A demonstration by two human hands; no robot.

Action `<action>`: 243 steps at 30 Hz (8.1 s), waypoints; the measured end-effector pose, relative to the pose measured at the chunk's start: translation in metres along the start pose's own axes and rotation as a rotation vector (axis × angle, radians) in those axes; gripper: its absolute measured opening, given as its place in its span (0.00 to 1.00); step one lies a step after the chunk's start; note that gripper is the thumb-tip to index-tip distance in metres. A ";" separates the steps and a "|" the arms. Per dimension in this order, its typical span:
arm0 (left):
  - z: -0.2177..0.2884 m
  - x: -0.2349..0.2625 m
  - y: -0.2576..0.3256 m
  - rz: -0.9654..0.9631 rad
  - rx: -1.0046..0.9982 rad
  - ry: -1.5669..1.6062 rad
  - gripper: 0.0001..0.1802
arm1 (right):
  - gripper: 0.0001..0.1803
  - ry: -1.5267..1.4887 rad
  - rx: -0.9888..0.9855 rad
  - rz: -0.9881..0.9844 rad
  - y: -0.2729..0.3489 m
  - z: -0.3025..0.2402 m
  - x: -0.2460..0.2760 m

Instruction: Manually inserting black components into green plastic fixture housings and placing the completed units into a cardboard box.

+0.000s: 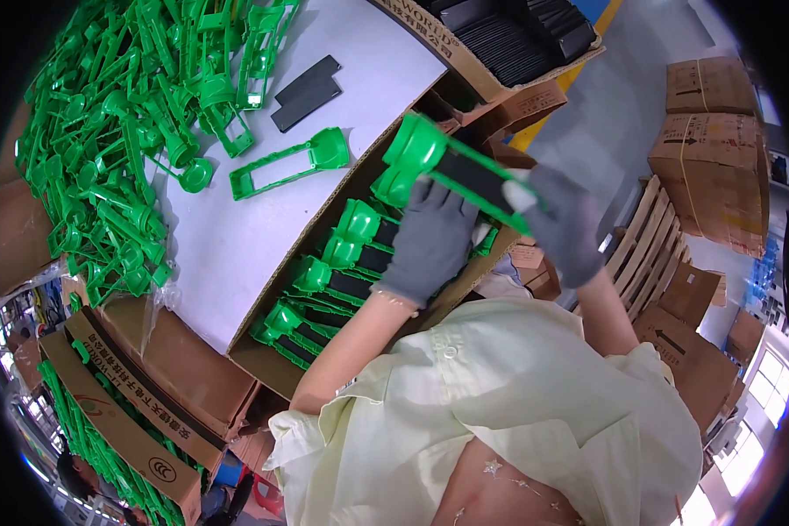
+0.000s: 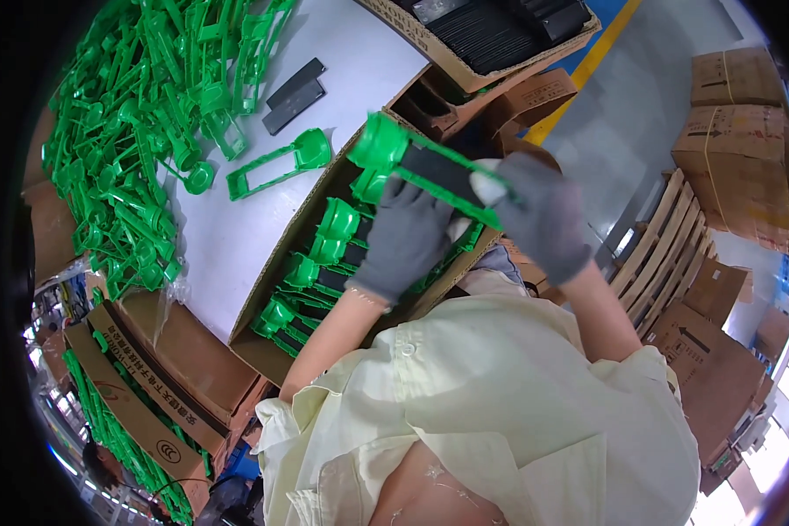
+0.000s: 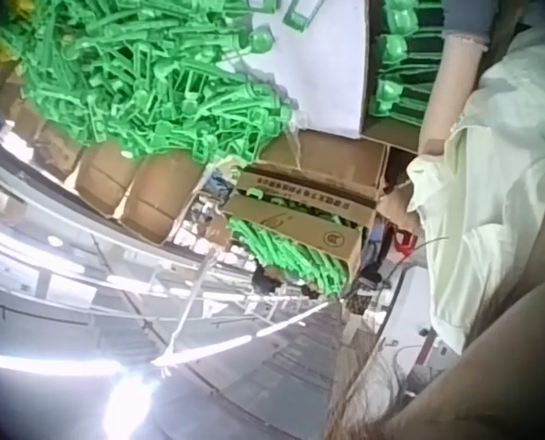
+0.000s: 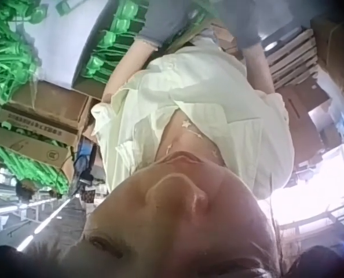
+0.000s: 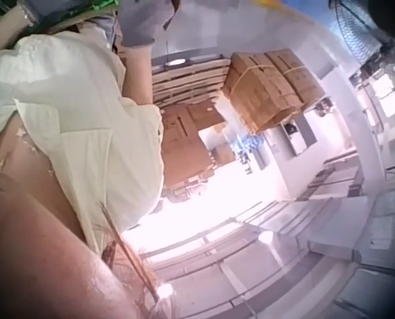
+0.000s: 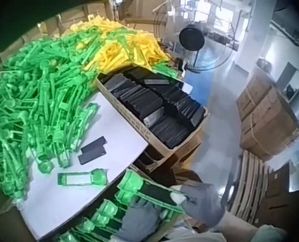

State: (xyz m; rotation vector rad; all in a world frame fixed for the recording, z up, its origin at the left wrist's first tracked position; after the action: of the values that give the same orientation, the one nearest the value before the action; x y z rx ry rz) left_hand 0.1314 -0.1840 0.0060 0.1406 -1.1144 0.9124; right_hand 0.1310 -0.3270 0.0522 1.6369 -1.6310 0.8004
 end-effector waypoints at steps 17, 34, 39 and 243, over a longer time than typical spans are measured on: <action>-0.003 0.030 0.029 0.019 0.006 -0.031 0.20 | 0.33 0.710 0.234 -0.287 0.028 -0.016 -0.065; -0.152 0.156 0.084 0.354 0.854 -0.307 0.19 | 0.13 0.112 0.622 -0.129 -0.165 -0.113 -0.093; -0.185 0.136 0.099 0.156 0.995 -0.351 0.26 | 0.14 0.395 0.689 -0.200 -0.192 -0.132 -0.146; -0.170 0.153 -0.022 0.354 0.498 -0.429 0.13 | 0.16 0.103 0.377 -0.170 -0.137 -0.080 -0.071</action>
State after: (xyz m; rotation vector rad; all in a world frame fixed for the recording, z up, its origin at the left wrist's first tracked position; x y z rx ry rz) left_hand 0.2874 -0.0235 0.0579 0.5834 -1.3074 1.5184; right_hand 0.2698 -0.2232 0.0350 1.9257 -1.3032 1.1337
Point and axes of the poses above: each hand's wrist, its own y-axis away from the middle knuckle, its own x-axis out of the back of the hand, z = x × y, the point moved 6 cm from there along -y, towards the middle knuckle, and after that the axes turned 7 degrees about -x, right-handed, at the moved point
